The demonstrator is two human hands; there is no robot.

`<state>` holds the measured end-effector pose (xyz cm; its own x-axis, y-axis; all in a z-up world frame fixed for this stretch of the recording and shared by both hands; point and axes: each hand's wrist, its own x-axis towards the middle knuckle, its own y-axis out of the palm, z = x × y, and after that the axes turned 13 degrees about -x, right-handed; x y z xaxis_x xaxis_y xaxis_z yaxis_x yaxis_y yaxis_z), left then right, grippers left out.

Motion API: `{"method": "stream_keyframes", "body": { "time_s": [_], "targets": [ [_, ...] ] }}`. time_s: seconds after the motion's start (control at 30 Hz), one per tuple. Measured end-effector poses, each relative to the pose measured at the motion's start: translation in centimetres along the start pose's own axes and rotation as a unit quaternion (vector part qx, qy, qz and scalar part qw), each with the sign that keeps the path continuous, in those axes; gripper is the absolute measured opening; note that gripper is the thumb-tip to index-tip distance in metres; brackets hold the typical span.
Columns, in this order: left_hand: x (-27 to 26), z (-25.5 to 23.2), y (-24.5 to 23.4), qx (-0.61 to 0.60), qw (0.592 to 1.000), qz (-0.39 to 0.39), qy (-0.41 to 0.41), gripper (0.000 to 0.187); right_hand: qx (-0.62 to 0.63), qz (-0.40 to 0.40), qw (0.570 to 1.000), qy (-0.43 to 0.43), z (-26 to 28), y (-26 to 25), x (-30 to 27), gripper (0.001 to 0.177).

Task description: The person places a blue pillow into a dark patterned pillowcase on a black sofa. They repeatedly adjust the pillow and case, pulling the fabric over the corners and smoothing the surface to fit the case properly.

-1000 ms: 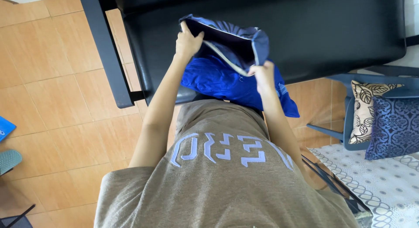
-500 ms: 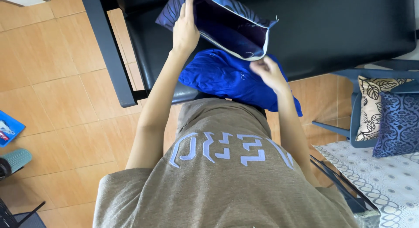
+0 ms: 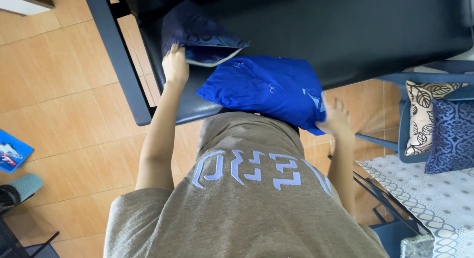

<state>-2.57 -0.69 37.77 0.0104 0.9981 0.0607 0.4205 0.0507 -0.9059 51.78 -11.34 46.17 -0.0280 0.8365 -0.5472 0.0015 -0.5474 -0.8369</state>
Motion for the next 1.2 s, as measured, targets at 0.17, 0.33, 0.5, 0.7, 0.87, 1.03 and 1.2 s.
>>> {"method": "stream_keyframes", "body": {
  "time_s": [0.17,0.33,0.5,0.7,0.87,1.03,1.2],
  "targets": [
    [-1.1,1.5,2.0,0.0,0.998,0.027,-0.059,0.033,0.079,-0.214,0.949,-0.216,15.1,-6.0,1.9,0.084],
    [-0.7,-0.4,1.9,-0.023,0.994,-0.015,-0.103,0.024,0.04,-0.251,0.895,-0.367,24.9,-2.7,6.9,0.117],
    [-2.2,-0.6,1.2,-0.049,0.98,-0.088,-0.173,0.026,0.08,-0.138,0.967,-0.2,22.3,0.3,12.7,0.06],
    [-3.6,1.8,0.5,-0.033,0.967,-0.074,-0.24,0.034,0.326,-0.172,0.899,-0.234,12.1,-8.6,12.3,0.047],
    [0.1,-2.1,-4.2,-0.008,0.964,-0.088,-0.251,0.042,0.498,-0.137,0.856,-0.028,-2.7,-1.6,9.0,0.06],
    [3.2,-2.2,1.8,-0.249,0.951,-0.121,-0.141,0.046,0.637,-0.173,0.75,0.043,-3.6,-11.2,8.7,0.056],
    [4.0,-7.7,6.7,-0.662,0.744,-0.009,0.088,0.066,0.755,-0.194,0.62,0.088,-3.5,-11.8,8.8,0.058]
  ]
}}
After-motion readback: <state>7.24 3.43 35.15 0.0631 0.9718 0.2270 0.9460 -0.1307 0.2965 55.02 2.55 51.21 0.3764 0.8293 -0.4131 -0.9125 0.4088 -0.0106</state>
